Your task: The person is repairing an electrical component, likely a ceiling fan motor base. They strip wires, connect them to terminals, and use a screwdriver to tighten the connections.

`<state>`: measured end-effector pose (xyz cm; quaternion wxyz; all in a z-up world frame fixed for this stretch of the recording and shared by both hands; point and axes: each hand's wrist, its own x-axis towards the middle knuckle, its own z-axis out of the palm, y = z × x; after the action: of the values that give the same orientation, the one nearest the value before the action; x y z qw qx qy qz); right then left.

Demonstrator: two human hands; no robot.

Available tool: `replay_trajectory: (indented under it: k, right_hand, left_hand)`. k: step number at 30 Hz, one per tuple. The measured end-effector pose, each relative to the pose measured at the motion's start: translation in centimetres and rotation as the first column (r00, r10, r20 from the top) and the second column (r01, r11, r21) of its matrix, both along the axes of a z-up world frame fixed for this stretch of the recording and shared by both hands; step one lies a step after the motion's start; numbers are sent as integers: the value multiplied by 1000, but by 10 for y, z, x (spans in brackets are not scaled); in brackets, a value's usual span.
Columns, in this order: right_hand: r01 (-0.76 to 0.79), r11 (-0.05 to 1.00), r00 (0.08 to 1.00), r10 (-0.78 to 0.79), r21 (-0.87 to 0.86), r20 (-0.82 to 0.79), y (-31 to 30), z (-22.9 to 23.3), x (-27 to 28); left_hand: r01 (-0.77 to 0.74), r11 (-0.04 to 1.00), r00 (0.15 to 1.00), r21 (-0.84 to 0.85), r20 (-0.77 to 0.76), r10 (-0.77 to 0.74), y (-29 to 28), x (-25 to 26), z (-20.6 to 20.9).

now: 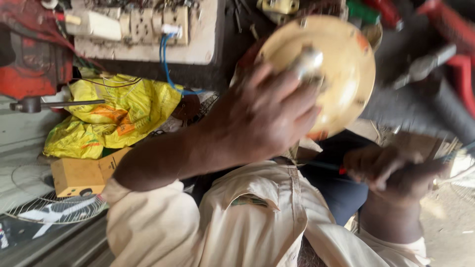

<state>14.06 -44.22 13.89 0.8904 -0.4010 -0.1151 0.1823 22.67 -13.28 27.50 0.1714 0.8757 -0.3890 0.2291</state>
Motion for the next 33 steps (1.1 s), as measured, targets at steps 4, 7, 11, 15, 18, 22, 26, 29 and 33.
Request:
replay_trajectory:
  k: [4,7,11,15,18,22,26,29,33]
  right_hand:
    - [-367,926,915,376,-84,146,-22,2,46]
    - [-374,918,927,371,-129,-54,-29,3,49]
    - [-273,952,962,269,-141,-43,-26,5,41]
    - [-116,989,992,111,-94,-61,-9,-6,29]
    - [-30,988,996,17,-154,-86,5,6,-22]
    - [66,978,990,-39,-199,135,15,21,-21]
    - [101,956,994,-85,-275,68,11,24,-44]
    - [123,950,992,-117,-287,38,4,21,-53]
    - [157,942,987,-158,-298,22,1,17,-59]
  left_hand:
    - [49,985,972,164,-236,-9,15,7,9]
    - [80,977,951,198,-310,-15,16,11,22]
    - [93,978,943,188,-332,-26,12,13,33]
    - [47,983,992,175,-123,-25,11,5,16]
    - [46,994,991,104,-130,-33,12,0,-3]
    - [34,999,988,-34,-148,-38,4,10,-7]
    - [18,995,996,-100,-90,-28,8,2,-20]
    - [-31,997,1000,-65,3,31,1,3,-29]
    - [-11,981,997,-194,76,26,0,-4,-36]
